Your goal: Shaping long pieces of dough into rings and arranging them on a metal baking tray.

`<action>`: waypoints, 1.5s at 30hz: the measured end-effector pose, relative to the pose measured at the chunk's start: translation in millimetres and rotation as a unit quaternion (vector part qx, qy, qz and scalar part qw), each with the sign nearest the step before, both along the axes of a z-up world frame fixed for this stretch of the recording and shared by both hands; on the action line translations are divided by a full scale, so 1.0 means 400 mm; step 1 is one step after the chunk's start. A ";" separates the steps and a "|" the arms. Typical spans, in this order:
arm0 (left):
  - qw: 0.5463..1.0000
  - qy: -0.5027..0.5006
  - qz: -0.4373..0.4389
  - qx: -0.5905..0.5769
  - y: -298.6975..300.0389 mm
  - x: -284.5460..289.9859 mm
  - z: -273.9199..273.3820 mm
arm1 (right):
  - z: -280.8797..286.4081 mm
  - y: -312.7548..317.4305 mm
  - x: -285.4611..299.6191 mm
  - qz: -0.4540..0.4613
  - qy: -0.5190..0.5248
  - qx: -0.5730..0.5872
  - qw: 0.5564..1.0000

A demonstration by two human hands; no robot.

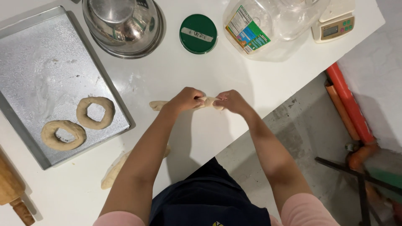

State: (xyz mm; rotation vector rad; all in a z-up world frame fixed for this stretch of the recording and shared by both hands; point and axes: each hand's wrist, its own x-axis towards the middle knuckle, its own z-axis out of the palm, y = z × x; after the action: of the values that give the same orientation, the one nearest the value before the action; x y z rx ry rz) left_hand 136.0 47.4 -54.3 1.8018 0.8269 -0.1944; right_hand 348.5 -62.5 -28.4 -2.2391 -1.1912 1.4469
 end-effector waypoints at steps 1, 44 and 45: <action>1.000 -0.001 -0.001 0.000 0.002 -0.006 0.019 | 0.016 0.000 0.007 -0.001 -0.001 0.000 1.000; 0.956 0.022 0.292 0.005 -0.118 -0.148 0.036 | 0.052 0.020 -0.145 -0.073 0.114 0.035 0.990; 0.953 0.063 0.248 0.161 -0.130 -0.155 0.071 | 0.072 0.015 -0.153 -0.075 0.022 0.034 0.996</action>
State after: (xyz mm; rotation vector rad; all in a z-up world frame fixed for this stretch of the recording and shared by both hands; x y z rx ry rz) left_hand 73.9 -4.4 -26.0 1.8254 1.4409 0.1652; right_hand 287.5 -56.4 0.4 -2.1880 -1.0206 1.3692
